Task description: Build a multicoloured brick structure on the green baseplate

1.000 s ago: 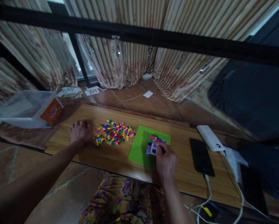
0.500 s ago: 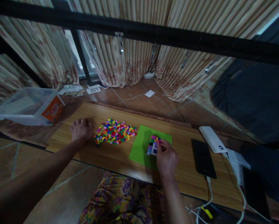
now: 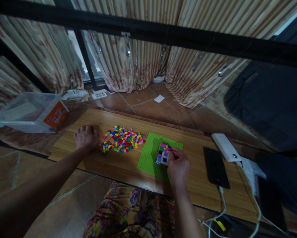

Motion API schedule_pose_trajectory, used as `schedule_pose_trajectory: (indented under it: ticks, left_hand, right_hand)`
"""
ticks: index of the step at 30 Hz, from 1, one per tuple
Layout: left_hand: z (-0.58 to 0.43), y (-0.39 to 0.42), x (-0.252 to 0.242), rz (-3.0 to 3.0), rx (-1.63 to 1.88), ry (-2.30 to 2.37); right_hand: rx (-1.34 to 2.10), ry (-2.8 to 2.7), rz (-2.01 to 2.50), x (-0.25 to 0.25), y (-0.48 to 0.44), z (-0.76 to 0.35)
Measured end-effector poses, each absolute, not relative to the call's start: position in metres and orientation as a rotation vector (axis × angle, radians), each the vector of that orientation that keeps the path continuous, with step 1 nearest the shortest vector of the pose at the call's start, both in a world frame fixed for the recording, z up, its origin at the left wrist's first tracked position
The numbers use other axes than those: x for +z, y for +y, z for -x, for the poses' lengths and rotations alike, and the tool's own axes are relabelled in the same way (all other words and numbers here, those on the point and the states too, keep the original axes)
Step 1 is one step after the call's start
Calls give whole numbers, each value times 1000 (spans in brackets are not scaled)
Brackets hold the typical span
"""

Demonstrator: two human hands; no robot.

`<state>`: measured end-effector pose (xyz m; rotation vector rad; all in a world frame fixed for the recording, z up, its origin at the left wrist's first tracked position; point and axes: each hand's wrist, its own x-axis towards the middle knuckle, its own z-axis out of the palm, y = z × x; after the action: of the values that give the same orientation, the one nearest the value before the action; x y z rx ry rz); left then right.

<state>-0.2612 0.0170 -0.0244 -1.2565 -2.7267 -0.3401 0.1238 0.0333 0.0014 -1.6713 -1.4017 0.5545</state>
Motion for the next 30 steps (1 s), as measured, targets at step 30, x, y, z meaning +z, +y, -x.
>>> schedule_pose_trajectory:
  ticks: [30]
  left_hand:
    - [261,18,-25,1254,-392,-2730]
  right_hand:
    - [635,-1087,1415,1,7,-111]
